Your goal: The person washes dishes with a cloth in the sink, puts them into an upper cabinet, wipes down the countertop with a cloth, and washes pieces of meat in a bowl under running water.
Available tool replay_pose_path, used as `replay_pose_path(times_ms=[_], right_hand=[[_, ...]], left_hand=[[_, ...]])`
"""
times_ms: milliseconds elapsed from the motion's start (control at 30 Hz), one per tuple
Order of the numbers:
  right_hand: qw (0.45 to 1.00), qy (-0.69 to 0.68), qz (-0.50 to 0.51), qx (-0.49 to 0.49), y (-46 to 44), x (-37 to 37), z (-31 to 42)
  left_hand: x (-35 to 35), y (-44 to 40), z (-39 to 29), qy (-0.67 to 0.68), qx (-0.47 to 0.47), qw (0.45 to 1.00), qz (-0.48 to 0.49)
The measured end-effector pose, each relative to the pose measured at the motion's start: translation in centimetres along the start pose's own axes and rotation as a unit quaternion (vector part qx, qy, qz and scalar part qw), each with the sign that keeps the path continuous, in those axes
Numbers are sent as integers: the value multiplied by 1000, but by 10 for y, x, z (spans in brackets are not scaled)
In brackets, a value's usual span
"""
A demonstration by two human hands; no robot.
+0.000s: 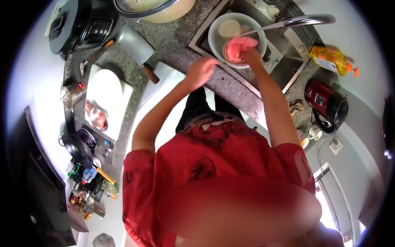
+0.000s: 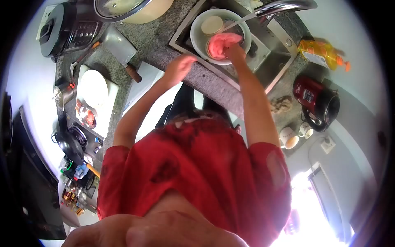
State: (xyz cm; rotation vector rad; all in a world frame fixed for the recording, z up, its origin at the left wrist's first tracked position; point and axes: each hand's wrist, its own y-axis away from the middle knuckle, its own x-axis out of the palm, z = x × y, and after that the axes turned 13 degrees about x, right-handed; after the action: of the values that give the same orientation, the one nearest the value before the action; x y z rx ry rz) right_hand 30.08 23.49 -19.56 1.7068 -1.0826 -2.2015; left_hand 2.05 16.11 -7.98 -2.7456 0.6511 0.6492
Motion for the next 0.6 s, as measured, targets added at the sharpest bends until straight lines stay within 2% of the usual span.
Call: replay_pose_path(times_ms=[33, 100, 167, 200, 233, 267, 300, 333, 367, 400, 433, 467, 500, 533, 567, 600], right_hand=[[1000, 17, -26, 3, 2, -3, 5], [998, 39, -22, 32, 1, -3, 13], [996, 60, -19, 64, -10, 3, 9], [998, 66, 17, 16, -21, 7, 5], [995, 72, 53, -33, -34, 15, -1], [999, 25, -14, -17, -39, 30, -5], [1000, 21, -13, -15, -32, 23, -4], [997, 40, -58, -20, -17, 5, 2], [992, 60, -106, -26, 1, -19, 11], [991, 81, -110, 3, 23, -46, 21], [990, 78, -115, 4, 27, -60, 16], [988, 72, -135, -34, 30, -72, 9], [983, 67, -155, -74, 34, -83, 3], [977, 30, -185, -106, 46, -97, -2], [976, 27, -189, -109, 47, -100, -9], [976, -48, -181, -111, 47, -98, -18]], left_hand=[[16, -29, -7, -54, 72, 995, 44], [55, -64, -3, -182, 134, 972, 59], [100, -96, 44, -353, 219, 908, 50], [111, -107, 45, -349, 221, 909, 52], [117, -117, 42, -213, 204, 956, -11], [123, -121, 51, -144, 191, 970, -39], [133, -124, 64, -74, 181, 978, -68], [154, -116, 102, 213, -1, 976, -50], [156, -113, 108, 353, -84, 931, -29], [155, -111, 109, 472, -178, 863, -27], [145, -102, 92, 117, -42, 992, -7], [134, -100, 76, -67, 37, 997, 14], [123, -97, 60, -258, 103, 961, 9], [110, -101, 46, -132, -6, 991, 22], [99, -105, 30, -2, -115, 993, 34], [90, -107, 6, 93, -118, 988, -23]])
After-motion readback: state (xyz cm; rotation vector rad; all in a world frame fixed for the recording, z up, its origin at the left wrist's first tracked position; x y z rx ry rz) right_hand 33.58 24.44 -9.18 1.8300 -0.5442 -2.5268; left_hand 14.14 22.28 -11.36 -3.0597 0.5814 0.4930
